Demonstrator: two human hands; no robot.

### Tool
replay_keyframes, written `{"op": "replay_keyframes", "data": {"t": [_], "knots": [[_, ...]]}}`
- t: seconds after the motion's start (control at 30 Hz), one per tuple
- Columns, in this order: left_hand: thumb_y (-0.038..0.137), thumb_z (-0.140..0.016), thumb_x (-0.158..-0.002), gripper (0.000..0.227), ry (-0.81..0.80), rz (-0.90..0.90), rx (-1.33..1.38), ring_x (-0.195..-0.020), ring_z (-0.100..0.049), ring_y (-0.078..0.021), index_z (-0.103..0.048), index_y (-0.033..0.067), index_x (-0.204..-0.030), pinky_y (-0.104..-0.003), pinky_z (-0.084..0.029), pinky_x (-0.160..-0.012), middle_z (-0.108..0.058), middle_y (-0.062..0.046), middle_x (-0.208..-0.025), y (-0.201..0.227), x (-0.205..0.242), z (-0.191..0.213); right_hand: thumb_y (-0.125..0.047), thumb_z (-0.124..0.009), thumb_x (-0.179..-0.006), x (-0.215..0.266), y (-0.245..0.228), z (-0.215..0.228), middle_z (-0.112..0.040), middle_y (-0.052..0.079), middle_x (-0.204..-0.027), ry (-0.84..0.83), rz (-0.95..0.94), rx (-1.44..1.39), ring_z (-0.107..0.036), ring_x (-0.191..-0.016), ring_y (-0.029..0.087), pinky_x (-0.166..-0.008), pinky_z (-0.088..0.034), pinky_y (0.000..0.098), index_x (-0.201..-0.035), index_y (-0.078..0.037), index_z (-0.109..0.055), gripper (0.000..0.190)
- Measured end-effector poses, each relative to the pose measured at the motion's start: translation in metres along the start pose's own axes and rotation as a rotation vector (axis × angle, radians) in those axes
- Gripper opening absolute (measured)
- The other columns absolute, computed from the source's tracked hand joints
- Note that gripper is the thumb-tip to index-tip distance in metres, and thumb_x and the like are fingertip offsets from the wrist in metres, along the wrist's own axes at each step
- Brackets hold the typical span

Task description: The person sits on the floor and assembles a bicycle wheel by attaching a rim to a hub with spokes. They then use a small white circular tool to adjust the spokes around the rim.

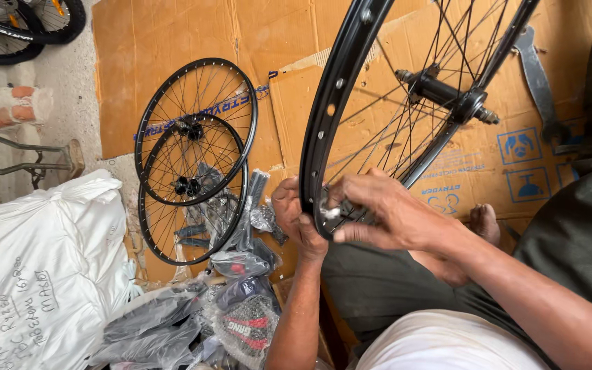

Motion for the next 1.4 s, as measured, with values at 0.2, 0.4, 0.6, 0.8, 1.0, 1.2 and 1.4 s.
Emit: {"op": "replay_keyframes", "data": {"t": [0.2,0.4,0.6,0.8,1.0,1.2,1.4], "knots": [[0.053,-0.061,-0.101,0.055,0.057,0.118,-0.169,-0.063,-0.061,-0.0122,-0.064,-0.0014,-0.094,-0.030,-0.048,-0.057,-0.063,-0.006,-0.072,0.001,0.002,0.010,-0.024,-0.081,-0.087,0.002,-0.006,0.023,-0.071,0.008,-0.104,0.255,0.058,0.075,-0.069,-0.097,0.027,-0.089,-0.052,0.0396,-0.104,-0.007,-0.067,0.028],[0.032,-0.050,-0.113,0.035,-0.116,-0.155,-0.444,-0.081,-0.062,-0.0146,-0.063,-0.0002,-0.108,-0.033,-0.049,-0.071,-0.060,-0.006,-0.089,0.067,-0.029,-0.012,-0.025,-0.083,-0.084,0.014,-0.040,0.025,-0.070,0.012,-0.115,0.376,0.322,0.300,-0.070,-0.105,0.031,-0.099,-0.052,0.0455,-0.115,-0.005,-0.067,0.040],[0.029,-0.047,-0.114,0.037,-0.081,-0.332,-0.432,-0.118,-0.058,-0.0244,-0.063,-0.0017,-0.125,-0.038,-0.050,-0.098,-0.058,-0.014,-0.127,0.081,-0.037,-0.021,-0.022,-0.075,-0.091,-0.016,-0.005,0.008,-0.075,0.005,-0.103,0.183,0.156,0.022,-0.072,-0.097,0.026,-0.106,-0.046,0.0459,-0.115,-0.010,-0.072,0.027],[0.040,-0.044,-0.114,0.047,-0.065,-0.252,-0.337,-0.133,-0.055,-0.0277,-0.062,-0.0011,-0.129,-0.040,-0.048,-0.111,-0.056,-0.018,-0.138,0.068,-0.032,-0.002,-0.021,-0.077,-0.082,-0.030,0.011,-0.011,-0.075,0.009,-0.100,-0.063,-0.065,0.074,-0.070,-0.088,0.027,-0.087,-0.048,0.0426,-0.119,-0.006,-0.069,0.041],[0.043,-0.045,-0.113,0.052,-0.002,-0.257,-0.319,-0.129,-0.058,-0.0295,-0.066,-0.0018,-0.128,-0.042,-0.048,-0.110,-0.058,-0.018,-0.135,0.056,-0.037,0.011,-0.028,-0.084,-0.074,-0.028,-0.008,-0.003,-0.074,0.010,-0.099,0.133,0.251,-0.028,-0.070,-0.095,0.031,-0.087,-0.047,0.0460,-0.119,-0.005,-0.069,0.053],[0.041,-0.045,-0.112,0.052,-0.075,-0.282,-0.275,-0.129,-0.059,-0.0292,-0.064,-0.0024,-0.134,-0.041,-0.051,-0.107,-0.058,-0.018,-0.137,0.055,-0.035,0.010,-0.014,-0.076,-0.079,-0.034,0.013,-0.028,-0.074,0.010,-0.098,-0.004,-0.081,0.254,-0.071,-0.096,0.031,-0.083,-0.050,0.0438,-0.122,-0.009,-0.071,0.043],[0.045,-0.040,-0.113,0.058,-0.067,-0.283,-0.412,-0.137,-0.055,-0.0308,-0.058,-0.0045,-0.139,-0.046,-0.045,-0.117,-0.060,-0.018,-0.141,0.055,-0.039,0.014,-0.019,-0.080,-0.077,-0.025,-0.018,0.002,-0.070,0.012,-0.108,0.161,0.310,-0.132,-0.066,-0.100,0.032,-0.085,-0.046,0.0436,-0.113,-0.009,-0.067,0.040]]}}
Point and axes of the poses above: each hand's wrist, its own x-axis away from the middle knuckle, its own z-axis out of the back of the hand, y = z × x, the point moved 7 cm from there along -x, towards the middle knuckle
